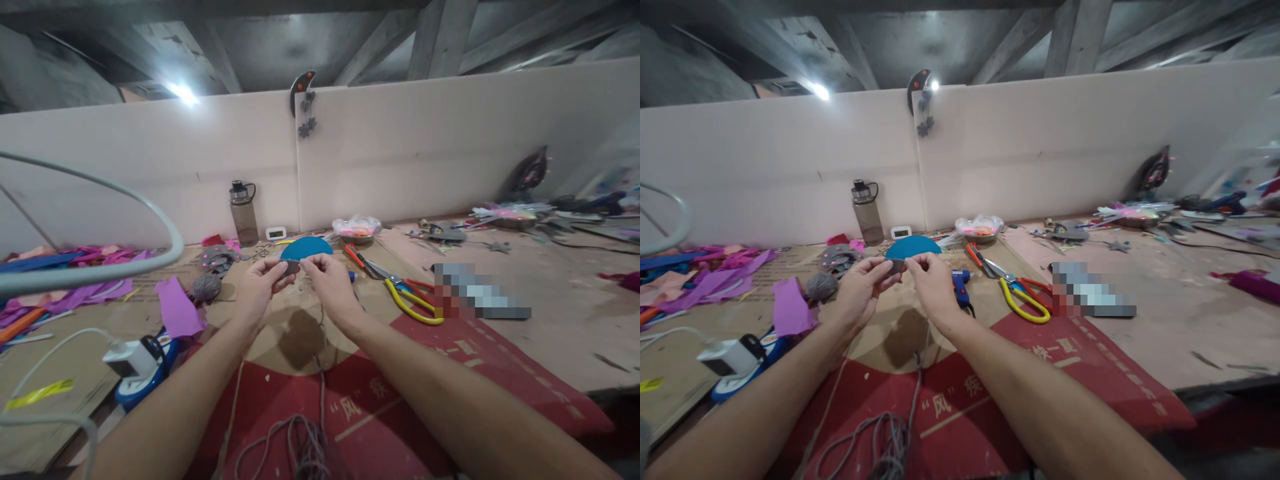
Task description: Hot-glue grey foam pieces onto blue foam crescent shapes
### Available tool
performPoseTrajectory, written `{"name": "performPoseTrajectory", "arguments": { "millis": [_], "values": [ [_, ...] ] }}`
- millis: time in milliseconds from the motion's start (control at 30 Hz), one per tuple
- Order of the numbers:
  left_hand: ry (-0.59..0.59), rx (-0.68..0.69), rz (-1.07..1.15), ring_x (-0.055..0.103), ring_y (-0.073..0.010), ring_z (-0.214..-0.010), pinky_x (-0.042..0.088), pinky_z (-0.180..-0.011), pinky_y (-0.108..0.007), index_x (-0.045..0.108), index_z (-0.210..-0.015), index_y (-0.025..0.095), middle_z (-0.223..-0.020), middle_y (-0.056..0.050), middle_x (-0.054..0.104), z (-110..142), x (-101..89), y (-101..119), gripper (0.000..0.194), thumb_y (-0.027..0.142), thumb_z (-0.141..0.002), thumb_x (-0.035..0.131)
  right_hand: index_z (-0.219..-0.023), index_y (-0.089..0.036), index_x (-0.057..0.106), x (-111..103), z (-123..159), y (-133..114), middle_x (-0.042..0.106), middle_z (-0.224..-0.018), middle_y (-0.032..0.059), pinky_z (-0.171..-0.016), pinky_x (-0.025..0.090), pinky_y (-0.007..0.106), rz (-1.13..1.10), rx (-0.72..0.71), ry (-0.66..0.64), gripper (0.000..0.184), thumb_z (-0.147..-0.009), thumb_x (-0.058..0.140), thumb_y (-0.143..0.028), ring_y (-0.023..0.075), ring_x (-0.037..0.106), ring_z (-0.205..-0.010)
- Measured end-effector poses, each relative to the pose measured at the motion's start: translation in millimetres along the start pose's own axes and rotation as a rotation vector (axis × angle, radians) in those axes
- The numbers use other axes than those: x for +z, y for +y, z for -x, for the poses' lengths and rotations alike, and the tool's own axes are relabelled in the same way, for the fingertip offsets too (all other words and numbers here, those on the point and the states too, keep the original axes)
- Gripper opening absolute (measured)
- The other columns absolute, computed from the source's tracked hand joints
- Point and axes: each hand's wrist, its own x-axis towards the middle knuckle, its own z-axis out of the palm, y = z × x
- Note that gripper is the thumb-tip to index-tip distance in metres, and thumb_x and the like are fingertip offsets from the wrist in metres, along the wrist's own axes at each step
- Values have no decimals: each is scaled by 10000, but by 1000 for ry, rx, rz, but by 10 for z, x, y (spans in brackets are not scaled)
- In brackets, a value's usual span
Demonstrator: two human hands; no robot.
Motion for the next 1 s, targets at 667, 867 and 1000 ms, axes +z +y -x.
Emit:
{"name": "performPoseTrajectory", "arguments": {
  "millis": [667, 867, 1000],
  "values": [
    [-38, -81, 84, 675, -162, -762, 544, -644, -231, 616, -750, 144, -786, -40, 697, 14, 4, 43, 121, 181, -661, 689, -707, -179, 577, -20, -20, 40, 515, -623, -35, -497, 326, 229, -131, 73, -118, 244, -727, 560, -421, 87, 380, -503],
    [-41, -238, 209, 658, -117, -676, 528, -534, -162, 611, -758, 149, -742, -23, 686, -1, -8, 68, 70, 114, -698, 599, -731, -175, 586, 11, 9, 23, 573, -693, -3, -514, 338, 233, -99, 47, -163, 268, -753, 541, -439, 101, 438, -551],
    [-90, -304, 248, 651, -106, -665, 506, -485, -138, 612, -760, 156, -755, -24, 685, -14, -31, 79, 62, 125, -709, 598, -718, -175, 568, 17, 34, -41, 545, -645, -18, -495, 325, 237, -105, 34, -164, 261, -744, 547, -434, 90, 386, -501]
  ]
}}
